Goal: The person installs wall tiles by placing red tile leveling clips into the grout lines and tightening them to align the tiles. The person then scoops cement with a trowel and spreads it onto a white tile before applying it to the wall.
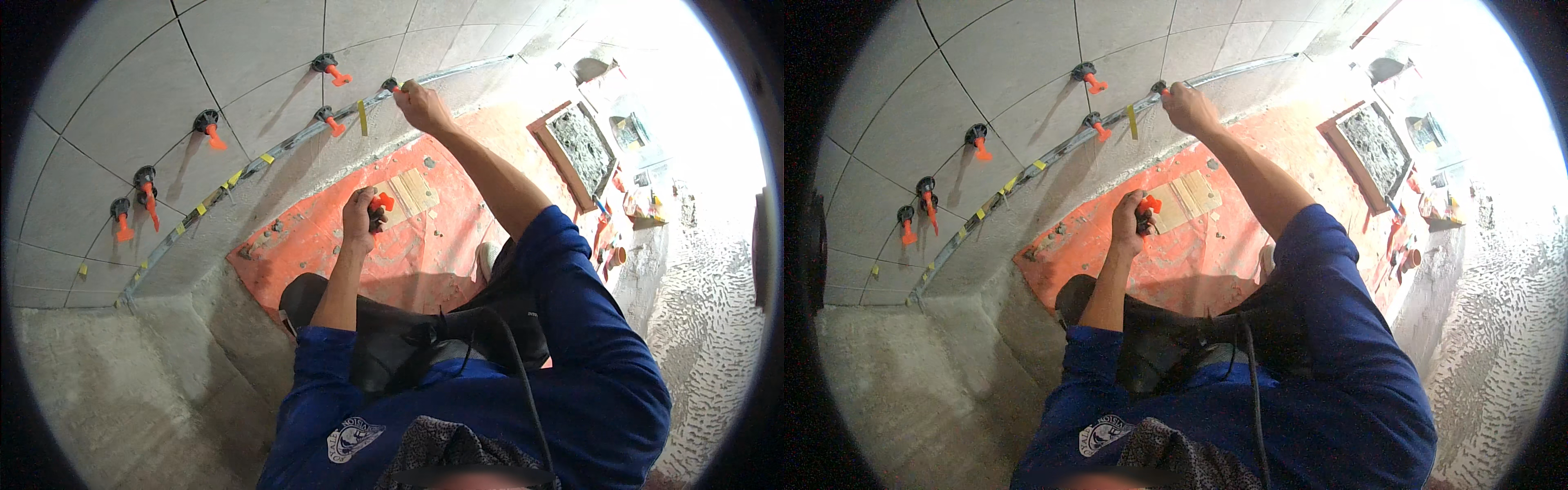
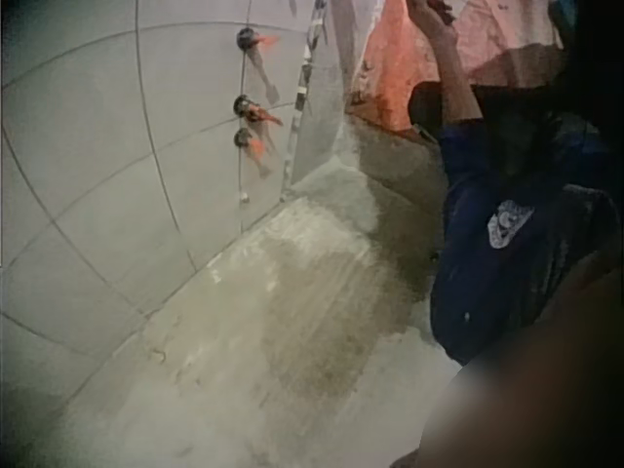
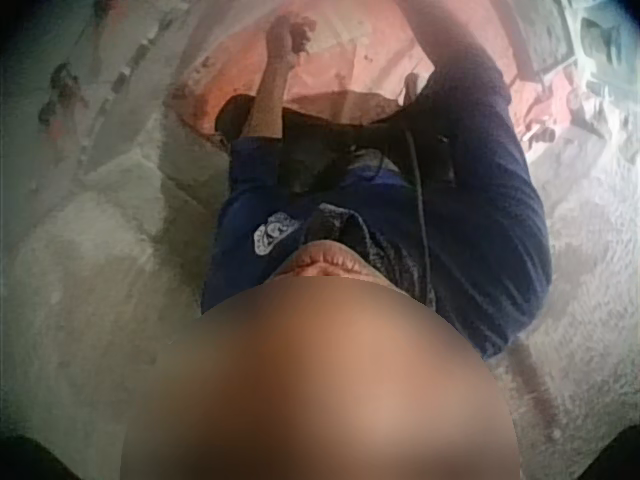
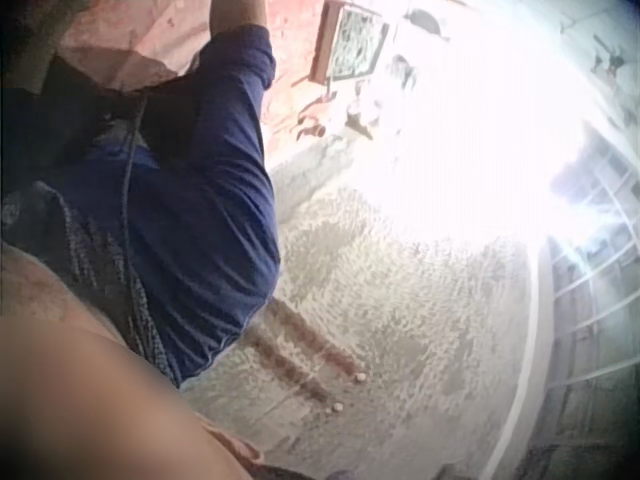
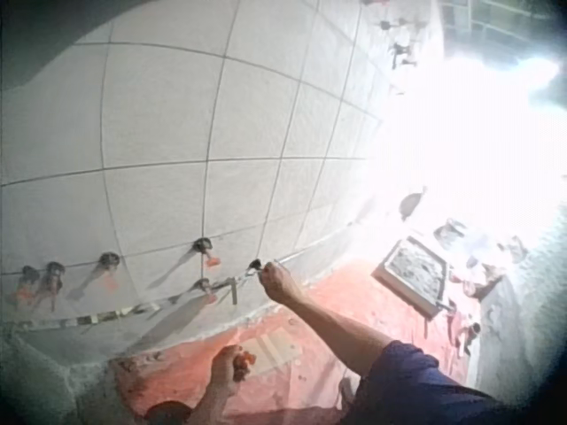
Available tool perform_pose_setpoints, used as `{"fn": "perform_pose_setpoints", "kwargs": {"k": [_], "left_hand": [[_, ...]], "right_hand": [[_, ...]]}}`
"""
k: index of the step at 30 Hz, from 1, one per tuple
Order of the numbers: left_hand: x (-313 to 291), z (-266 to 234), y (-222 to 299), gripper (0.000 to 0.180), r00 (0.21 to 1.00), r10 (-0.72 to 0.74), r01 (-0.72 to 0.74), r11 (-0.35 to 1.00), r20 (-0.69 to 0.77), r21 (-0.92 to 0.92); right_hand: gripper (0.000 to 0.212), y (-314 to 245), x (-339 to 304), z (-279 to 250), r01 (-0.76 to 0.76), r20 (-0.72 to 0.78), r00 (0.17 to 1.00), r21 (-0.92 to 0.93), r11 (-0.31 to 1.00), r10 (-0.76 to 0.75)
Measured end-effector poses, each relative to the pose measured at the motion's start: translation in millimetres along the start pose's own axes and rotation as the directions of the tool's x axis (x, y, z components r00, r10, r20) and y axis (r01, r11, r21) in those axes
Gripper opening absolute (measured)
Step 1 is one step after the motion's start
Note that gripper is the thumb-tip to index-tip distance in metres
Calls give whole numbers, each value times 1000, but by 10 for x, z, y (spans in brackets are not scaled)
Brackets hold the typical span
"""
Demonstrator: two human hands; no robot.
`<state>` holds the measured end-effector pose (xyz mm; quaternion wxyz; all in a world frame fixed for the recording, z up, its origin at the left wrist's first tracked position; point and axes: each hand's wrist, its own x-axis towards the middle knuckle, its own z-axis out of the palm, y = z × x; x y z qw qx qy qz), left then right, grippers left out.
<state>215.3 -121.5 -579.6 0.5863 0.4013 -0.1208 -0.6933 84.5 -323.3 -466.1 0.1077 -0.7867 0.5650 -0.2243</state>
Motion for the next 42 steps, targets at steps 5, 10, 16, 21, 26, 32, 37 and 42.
{"fn": "perform_pose_setpoints", "kwargs": {"k": [5, 10, 16, 21, 26, 32, 37, 42], "left_hand": [[9, -34, -13, 24, 1000, -9, 9, 1000, 5, -5], [-111, -158, 49, 24, 995, 83, -81, 996, -51, 46], [-401, -665, 216, 19, 956, 166, -136, 981, -241, 135], [-673, -889, 258, 21, 914, 142, -114, 989, -381, 94], [-1042, -681, 296, 24, 863, 178, -103, 978, -474, 179], [-1375, -283, 289, 25, 815, 222, -114, 967, -536, 227], [-1702, -124, 272, 25, 765, 268, -148, 958, -586, 245], [-1954, 12, 334, 23, 724, 300, -148, 947, -621, 284]], "right_hand": [[41, 9, 164, 105, -388, 249, 915, 333, 859, 317], [46, 91, 125, 125, -301, 221, 949, 432, 850, 225], [42, 120, 94, 215, -238, 188, 971, 653, 719, 151], [27, 119, 74, 297, -503, 513, 849, 858, -104, 124], [24, 217, 83, 281, -636, 646, 747, 624, -455, -157], [30, 300, 78, 398, -657, 517, 692, 162, -737, -504], [34, 284, 43, 406, -664, 315, 676, -132, -736, -666], [35, 267, -6, 257, -620, 619, 776, 714, -326, -120]]}}
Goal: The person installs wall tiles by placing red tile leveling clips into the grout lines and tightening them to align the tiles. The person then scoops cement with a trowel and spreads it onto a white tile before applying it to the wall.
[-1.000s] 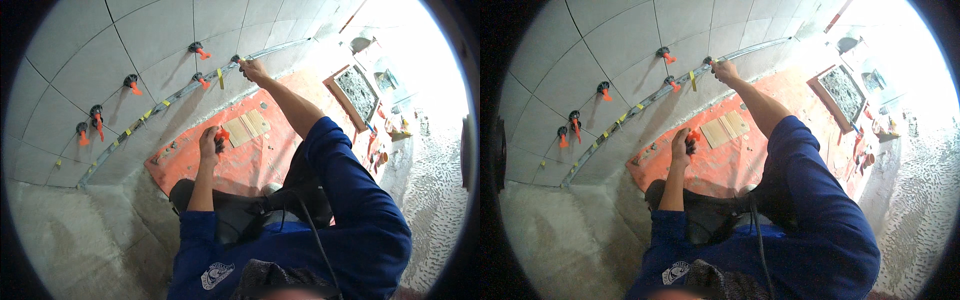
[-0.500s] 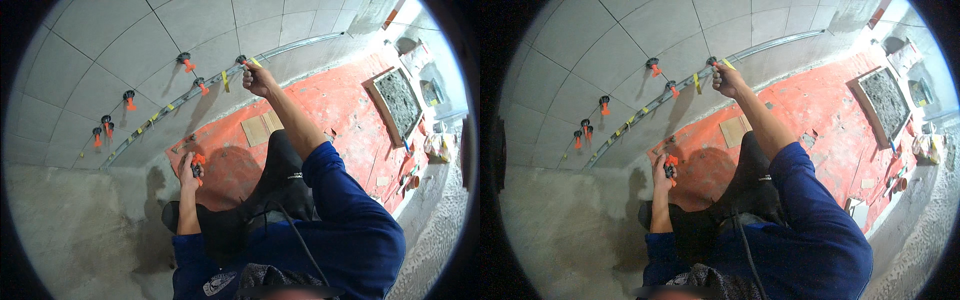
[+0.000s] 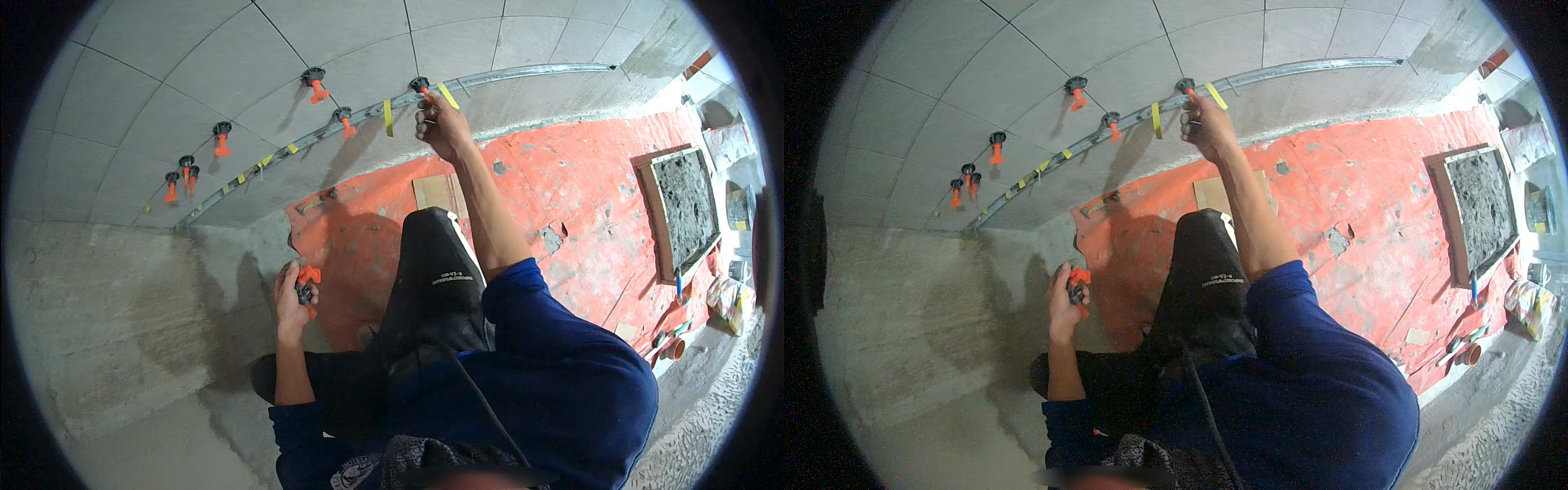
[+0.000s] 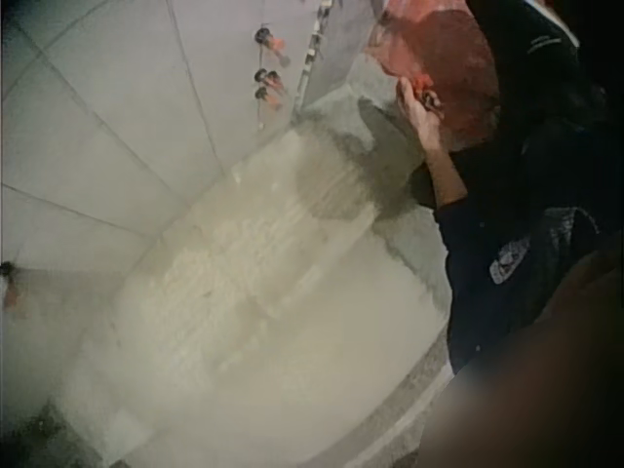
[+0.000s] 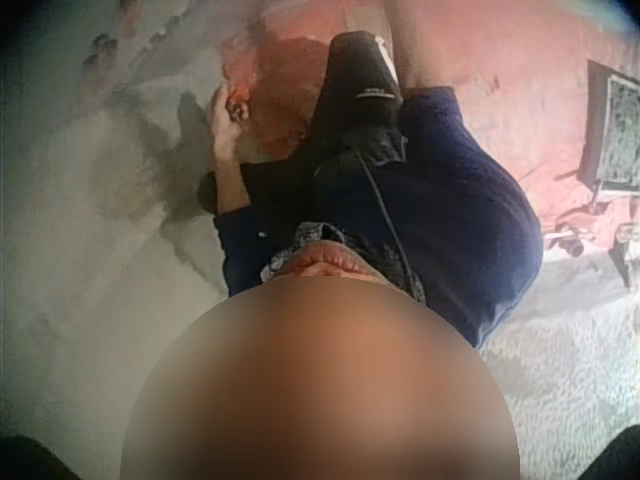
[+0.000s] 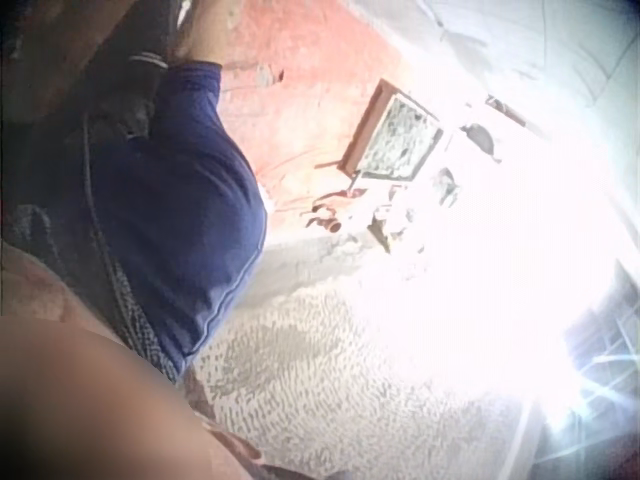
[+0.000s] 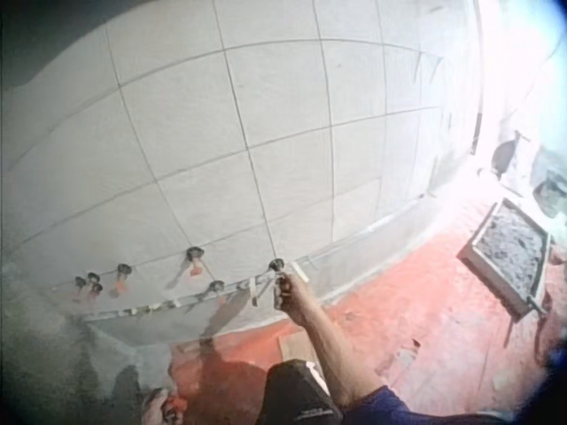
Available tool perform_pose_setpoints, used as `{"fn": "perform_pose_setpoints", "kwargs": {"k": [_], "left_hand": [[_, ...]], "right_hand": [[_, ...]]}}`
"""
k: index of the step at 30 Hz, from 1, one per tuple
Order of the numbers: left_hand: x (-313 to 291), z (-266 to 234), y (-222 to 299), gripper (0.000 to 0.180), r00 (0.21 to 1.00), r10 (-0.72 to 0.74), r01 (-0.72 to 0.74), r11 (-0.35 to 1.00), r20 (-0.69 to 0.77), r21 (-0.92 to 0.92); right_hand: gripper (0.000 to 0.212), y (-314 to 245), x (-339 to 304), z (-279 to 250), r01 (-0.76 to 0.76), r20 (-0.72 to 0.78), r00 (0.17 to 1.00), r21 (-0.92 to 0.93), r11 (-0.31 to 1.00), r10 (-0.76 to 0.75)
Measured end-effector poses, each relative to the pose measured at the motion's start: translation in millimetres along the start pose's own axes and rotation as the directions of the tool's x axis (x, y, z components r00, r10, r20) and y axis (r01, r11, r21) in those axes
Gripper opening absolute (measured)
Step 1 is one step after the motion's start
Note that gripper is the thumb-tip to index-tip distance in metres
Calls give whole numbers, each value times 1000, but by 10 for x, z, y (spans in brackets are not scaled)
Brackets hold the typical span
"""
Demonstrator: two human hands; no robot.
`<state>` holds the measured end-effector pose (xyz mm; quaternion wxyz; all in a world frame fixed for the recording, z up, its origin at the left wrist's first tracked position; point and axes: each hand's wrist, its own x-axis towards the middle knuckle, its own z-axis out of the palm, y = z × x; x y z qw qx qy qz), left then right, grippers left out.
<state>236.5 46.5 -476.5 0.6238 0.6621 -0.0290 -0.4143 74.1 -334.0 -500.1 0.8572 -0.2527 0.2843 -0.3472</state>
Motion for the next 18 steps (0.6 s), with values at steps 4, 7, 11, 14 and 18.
{"fn": "perform_pose_setpoints", "kwargs": {"k": [4, 7, 11, 14, 18], "left_hand": [[36, 54, 70, 24, 1000, 7, -7, 1000, 28, -16], [164, 131, 27, 24, 997, -14, 17, 999, 73, -34], [356, 186, -35, 22, 983, 9, -4, 1000, 181, -24], [506, 222, -56, 21, 978, 23, -8, 997, 206, -73], [674, 224, -79, 20, 971, 54, -45, 998, 231, -41]], "right_hand": [[41, -19, -48, 52, 328, 231, 716, -944, 26, -659], [38, -43, -12, 66, 170, 281, 741, -957, -235, -609], [38, -55, 28, 23, 139, 315, 706, -940, -313, -634], [41, 6, 53, 9, 160, 294, 666, -954, -254, -686], [45, 127, 116, 74, 199, 2, 707, -960, 196, -708]]}}
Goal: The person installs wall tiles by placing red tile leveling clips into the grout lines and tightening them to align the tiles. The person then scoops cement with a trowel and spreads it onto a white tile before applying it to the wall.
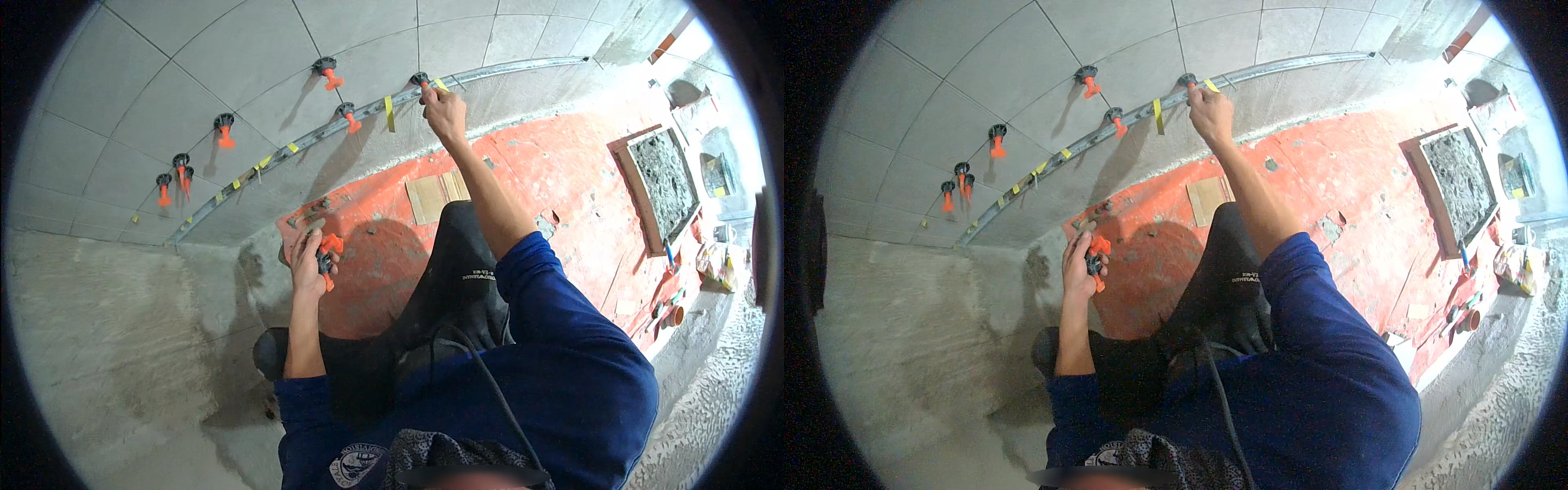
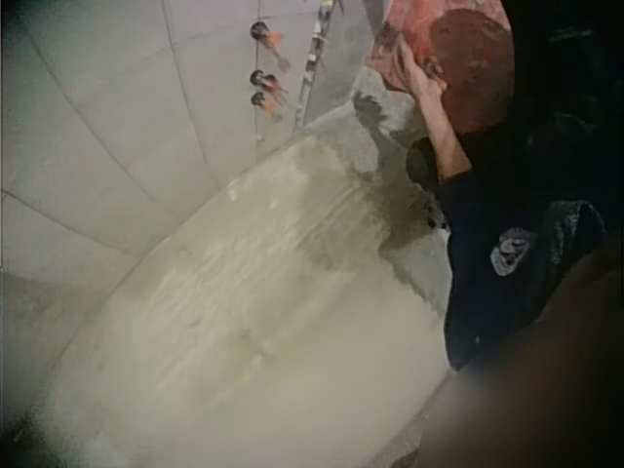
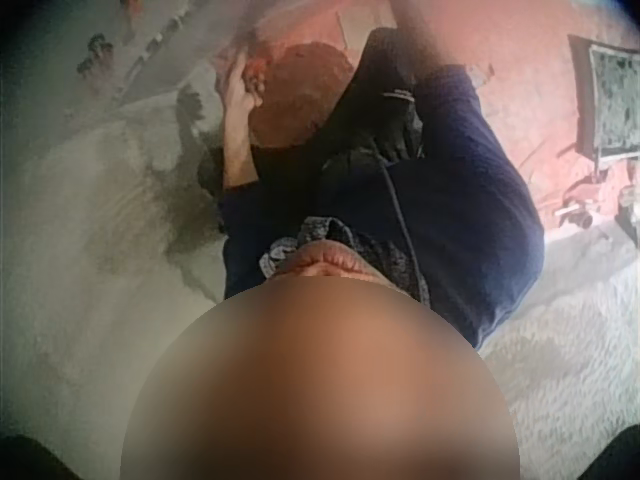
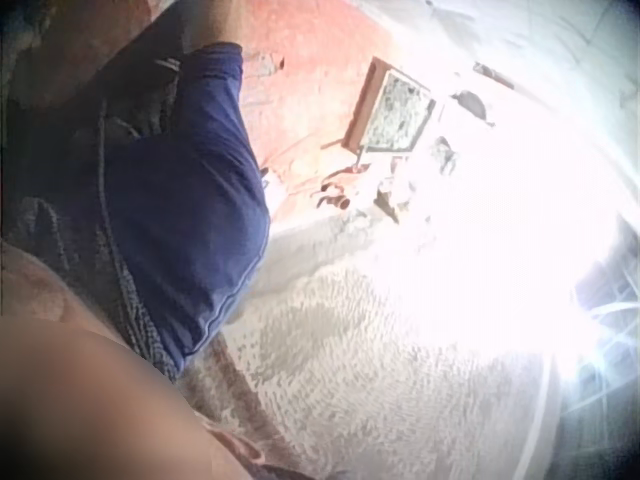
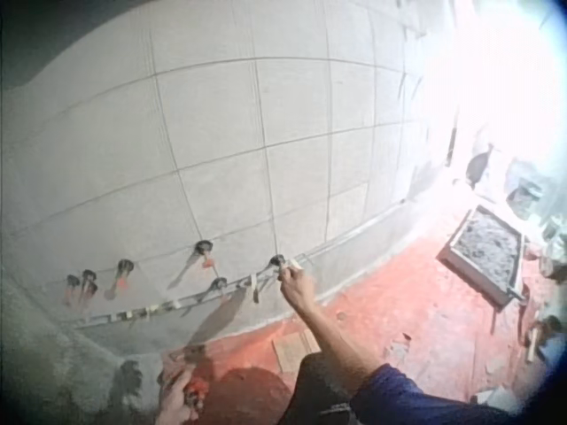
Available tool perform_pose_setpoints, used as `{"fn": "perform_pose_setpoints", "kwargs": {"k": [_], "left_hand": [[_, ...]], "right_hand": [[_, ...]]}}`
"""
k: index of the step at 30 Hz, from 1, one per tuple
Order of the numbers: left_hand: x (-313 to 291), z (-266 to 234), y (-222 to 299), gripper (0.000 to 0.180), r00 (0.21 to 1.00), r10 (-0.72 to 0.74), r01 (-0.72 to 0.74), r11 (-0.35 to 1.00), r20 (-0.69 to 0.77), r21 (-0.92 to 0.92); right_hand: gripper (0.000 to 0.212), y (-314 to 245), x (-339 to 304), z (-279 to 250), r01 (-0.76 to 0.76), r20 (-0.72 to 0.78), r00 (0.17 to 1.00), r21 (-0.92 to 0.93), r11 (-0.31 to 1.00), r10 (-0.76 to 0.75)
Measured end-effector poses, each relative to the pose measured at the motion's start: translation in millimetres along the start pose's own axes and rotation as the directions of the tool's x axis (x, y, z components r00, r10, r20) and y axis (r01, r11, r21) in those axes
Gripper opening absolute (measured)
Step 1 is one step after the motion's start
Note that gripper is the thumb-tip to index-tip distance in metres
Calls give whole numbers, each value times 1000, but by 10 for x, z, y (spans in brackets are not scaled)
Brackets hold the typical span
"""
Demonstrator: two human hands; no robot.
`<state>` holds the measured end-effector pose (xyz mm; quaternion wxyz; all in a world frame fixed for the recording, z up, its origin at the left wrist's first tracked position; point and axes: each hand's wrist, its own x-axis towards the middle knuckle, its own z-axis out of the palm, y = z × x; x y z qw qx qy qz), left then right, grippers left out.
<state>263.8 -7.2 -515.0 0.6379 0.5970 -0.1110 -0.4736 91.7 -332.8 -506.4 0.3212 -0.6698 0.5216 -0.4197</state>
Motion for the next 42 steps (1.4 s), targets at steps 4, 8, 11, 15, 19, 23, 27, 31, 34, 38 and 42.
{"fn": "perform_pose_setpoints", "kwargs": {"k": [4, 8, 11, 15, 19, 23, 27, 31, 34, 38, 42], "left_hand": [[134, -156, -45, 20, 996, 8, -13, 998, 84, 61], [288, -399, -129, 19, 994, -36, 31, 998, 103, 50], [371, -507, -177, 17, 992, -40, 44, 999, 118, -30], [349, -404, -210, 17, 972, -11, 41, 991, 235, -124], [260, -191, -192, 30, 958, -32, 104, 965, 284, -241], [241, -225, -106, 45, 959, -6, 62, 980, 284, -190], [309, -325, -107, 40, 941, 36, 54, 966, 336, -254], [339, -389, -88, 39, 942, -21, 188, 860, 335, -475], [289, -463, -19, 39, 959, 79, 54, 892, 273, -448], [279, -541, 53, 29, 915, 188, 43, 836, 358, -547], [303, -640, 53, 33, 855, 132, 259, 728, 501, -635]], "right_hand": [[39, 18, -20, 22, 174, -82, 978, -172, 970, -190], [37, 132, -82, -211, 363, -34, 908, -434, 824, -418], [39, 159, -269, -391, 184, -68, 971, -400, 898, -229], [42, -40, -1004, -203, 31, 246, 969, -42, 999, -20], [34, -422, -1925, 275, 82, 656, 747, 70, 994, -107], [31, -621, -2128, 490, 470, 708, 619, 15, 882, -341], [34, -610, -1745, 413, 457, 845, 425, 108, 883, -324], [40, -656, -1238, 377, 357, 213, 923, -170, 918, -320], [41, -737, -848, 508, 459, 19, 884, -230, 858, -467], [36, -749, -567, 725, -33, 323, 946, 84, 996, 4], [27, -715, -556, 852, -424, 470, 863, 470, 774, 187]]}}
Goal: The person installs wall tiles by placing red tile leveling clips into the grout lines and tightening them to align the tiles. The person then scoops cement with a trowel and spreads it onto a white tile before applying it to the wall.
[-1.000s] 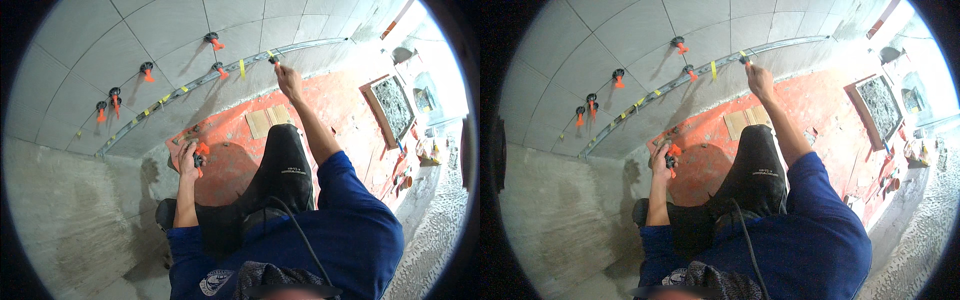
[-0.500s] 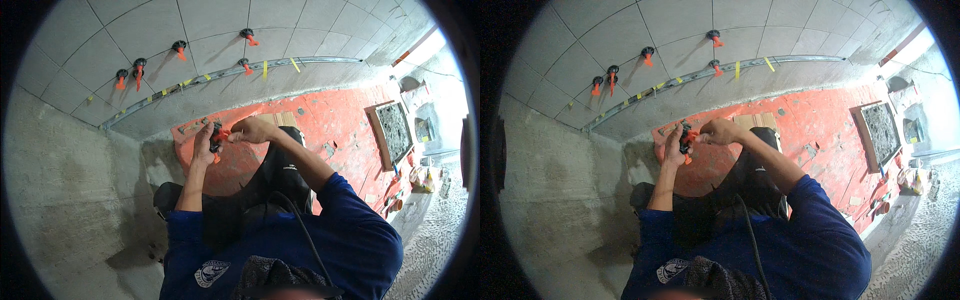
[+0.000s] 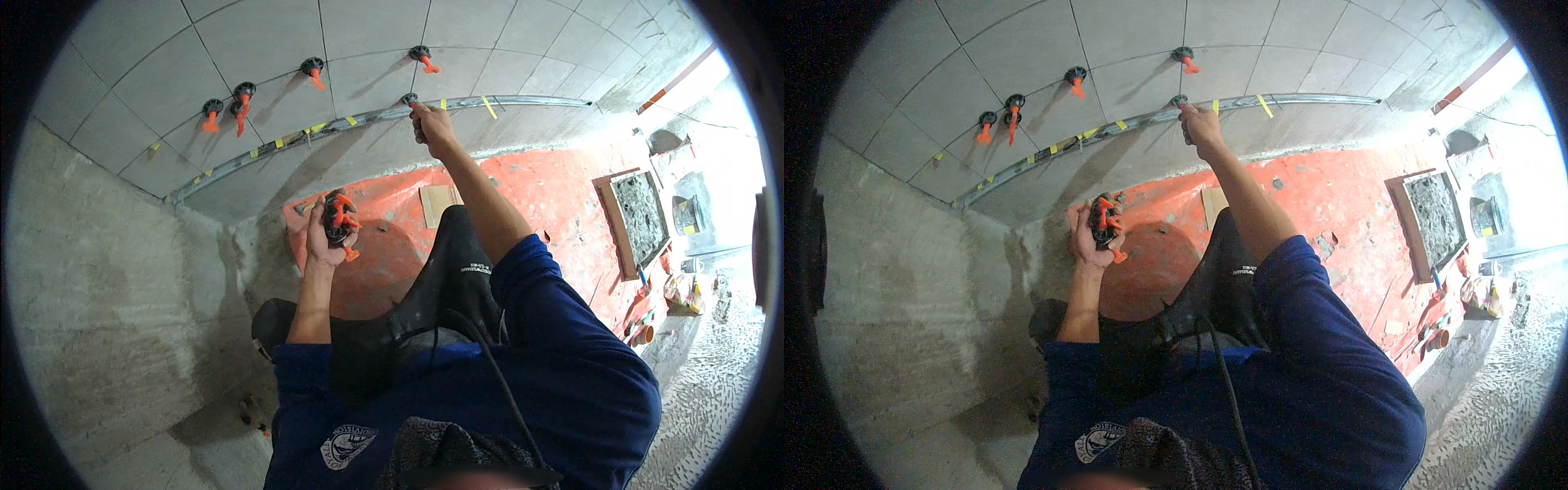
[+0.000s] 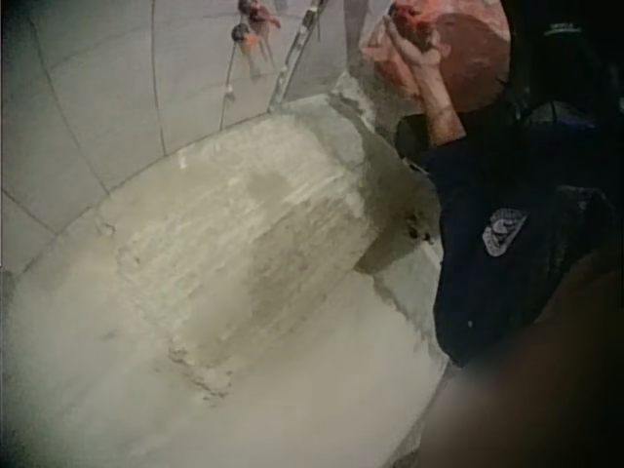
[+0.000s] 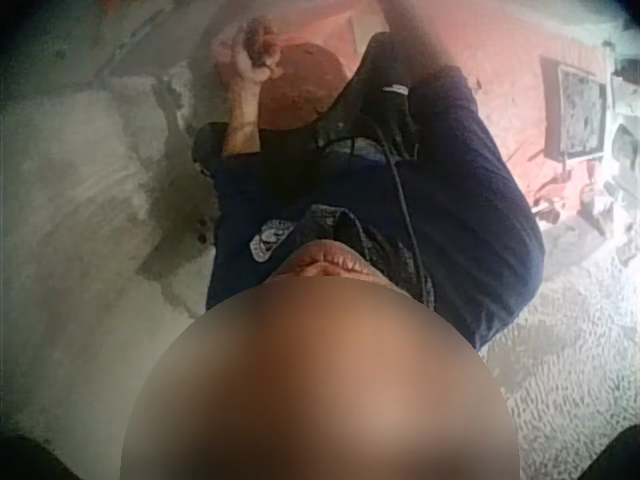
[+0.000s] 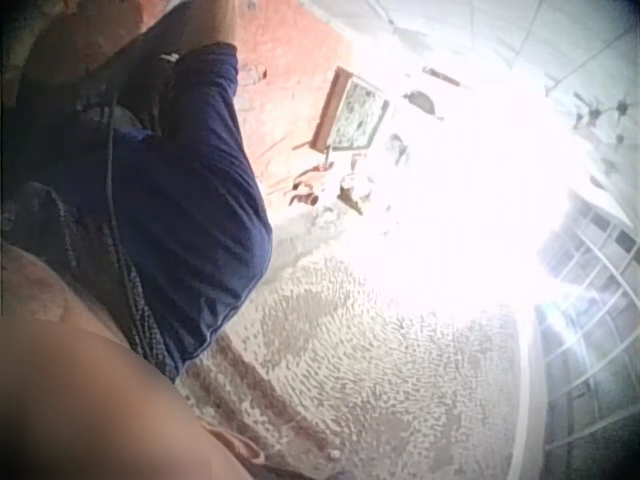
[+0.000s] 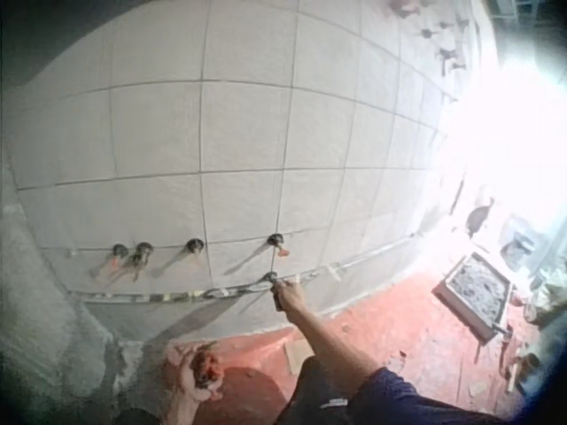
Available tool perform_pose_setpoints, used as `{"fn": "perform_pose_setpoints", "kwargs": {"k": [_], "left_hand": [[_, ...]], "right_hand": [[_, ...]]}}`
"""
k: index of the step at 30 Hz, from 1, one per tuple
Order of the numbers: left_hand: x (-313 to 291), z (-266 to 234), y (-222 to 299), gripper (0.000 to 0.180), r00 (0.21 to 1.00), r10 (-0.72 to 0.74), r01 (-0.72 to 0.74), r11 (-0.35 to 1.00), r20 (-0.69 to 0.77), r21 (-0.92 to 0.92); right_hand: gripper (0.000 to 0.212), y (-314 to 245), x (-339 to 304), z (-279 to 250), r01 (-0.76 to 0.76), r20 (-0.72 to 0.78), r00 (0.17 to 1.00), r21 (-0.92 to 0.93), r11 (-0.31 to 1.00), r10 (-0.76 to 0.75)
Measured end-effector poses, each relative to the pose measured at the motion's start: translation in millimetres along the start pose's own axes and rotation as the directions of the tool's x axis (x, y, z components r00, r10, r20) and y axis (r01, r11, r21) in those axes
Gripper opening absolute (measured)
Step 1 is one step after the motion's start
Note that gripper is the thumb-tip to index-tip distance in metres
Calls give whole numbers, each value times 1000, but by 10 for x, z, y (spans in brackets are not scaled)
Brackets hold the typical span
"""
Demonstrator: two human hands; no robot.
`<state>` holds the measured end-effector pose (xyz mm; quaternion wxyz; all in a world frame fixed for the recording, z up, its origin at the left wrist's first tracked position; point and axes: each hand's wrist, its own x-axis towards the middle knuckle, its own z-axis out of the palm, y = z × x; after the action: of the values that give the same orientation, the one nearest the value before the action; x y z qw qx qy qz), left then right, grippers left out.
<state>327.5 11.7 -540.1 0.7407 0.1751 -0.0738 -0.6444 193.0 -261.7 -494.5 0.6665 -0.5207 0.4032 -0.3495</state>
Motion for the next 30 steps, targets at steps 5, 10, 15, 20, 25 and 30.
{"fn": "perform_pose_setpoints", "kwargs": {"k": [5, 10, 15, 20, 25, 30], "left_hand": [[-42, -63, 35, 45, 995, 54, -68, 981, 82, 179], [-57, -47, 63, 45, 998, 58, -62, 980, 25, 191], [-60, -109, 52, 33, 997, 77, -79, 984, 18, 162], [-11, -251, 35, 31, 1000, -8, 6, 997, 24, 73], [-3, -268, 7, 29, 1000, 21, -22, 994, 14, 102], [-39, -113, 3, 26, 989, 38, -14, 986, -143, 167]], "right_hand": [[23, 44, 40, 29, -184, 23, 982, 281, 942, 185], [26, 77, 118, -56, -492, 378, 870, 681, 543, 315], [29, 108, 61, -78, -587, 528, 810, 723, 365, 256], [34, 94, -120, 64, 4, -115, 993, -19, 1000, -6], [35, 129, -165, 67, 290, 41, 791, -903, 316, -610], [34, 198, -273, -11, 308, 58, 843, -867, 391, -536]]}}
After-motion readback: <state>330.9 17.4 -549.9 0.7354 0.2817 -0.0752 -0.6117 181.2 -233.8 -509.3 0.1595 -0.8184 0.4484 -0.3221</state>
